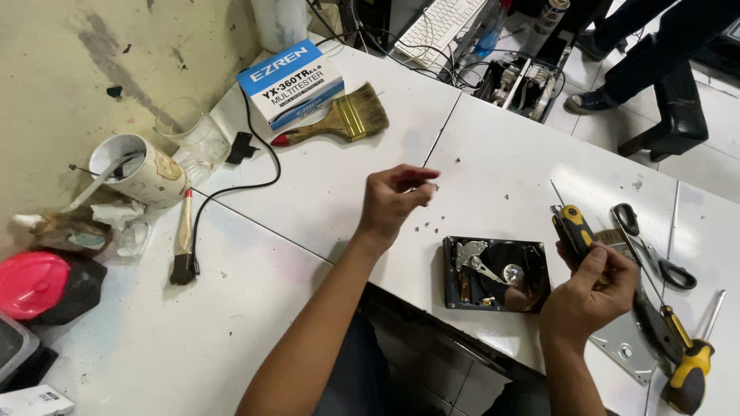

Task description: The person uses a screwdriver to remove screws from the casing of a hard drive. They then use their hands to lift and remove the top cover, exposing the internal platters and actuator arm. The person continues to manipulate the internal components and the casing with their hands.

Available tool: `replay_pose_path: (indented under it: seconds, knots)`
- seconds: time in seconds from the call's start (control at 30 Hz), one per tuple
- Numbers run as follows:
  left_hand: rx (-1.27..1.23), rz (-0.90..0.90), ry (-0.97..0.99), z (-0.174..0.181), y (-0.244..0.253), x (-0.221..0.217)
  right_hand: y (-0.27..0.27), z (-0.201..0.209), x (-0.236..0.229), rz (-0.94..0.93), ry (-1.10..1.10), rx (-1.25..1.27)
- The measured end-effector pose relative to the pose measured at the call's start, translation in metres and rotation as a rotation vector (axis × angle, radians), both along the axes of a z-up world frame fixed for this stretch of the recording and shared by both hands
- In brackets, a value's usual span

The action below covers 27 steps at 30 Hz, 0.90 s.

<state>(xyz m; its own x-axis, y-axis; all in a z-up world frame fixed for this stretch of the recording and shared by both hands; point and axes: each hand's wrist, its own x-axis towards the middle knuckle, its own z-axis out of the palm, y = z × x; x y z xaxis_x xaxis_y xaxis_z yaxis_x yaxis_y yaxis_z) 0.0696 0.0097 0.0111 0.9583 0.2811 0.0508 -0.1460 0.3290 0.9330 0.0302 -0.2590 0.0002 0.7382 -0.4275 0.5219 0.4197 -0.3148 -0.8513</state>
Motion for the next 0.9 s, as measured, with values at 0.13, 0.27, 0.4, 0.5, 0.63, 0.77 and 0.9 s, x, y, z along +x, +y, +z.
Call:
replay_pose_path:
  seconds: [0.13, 0.27, 0.4, 0.5, 0.63, 0.77, 0.9]
  knots:
    - [-0.438, 0.038, 0.098, -0.042, 0.023, -0.028, -0.002, 0.011, 0.001, 0.043, -0.033, 0.070]
    - [-0.597, -0.068, 0.092, -0.035, 0.024, -0.039, 0.015, 0.029, -0.018, 0.071, -0.012, 0.147]
    - [-0.777, -0.154, 0.108, -0.047, 0.022, -0.030, 0.031, 0.029, -0.041, 0.124, 0.061, 0.164]
    - [-0.811, -0.179, 0.158, -0.036, 0.026, -0.028, 0.042, 0.020, -0.058, 0.146, 0.086, 0.175]
    - [-0.846, -0.189, 0.121, -0.032, 0.023, -0.027, 0.048, 0.011, -0.074, 0.127, 0.140, 0.191]
    - [-0.829, -0.192, 0.047, -0.035, 0.009, -0.027, 0.049, 0.002, -0.086, 0.143, 0.142, 0.250]
    - [-0.814, -0.072, 0.101, -0.032, -0.006, -0.029, 0.068, 0.013, -0.100, 0.161, 0.132, 0.180]
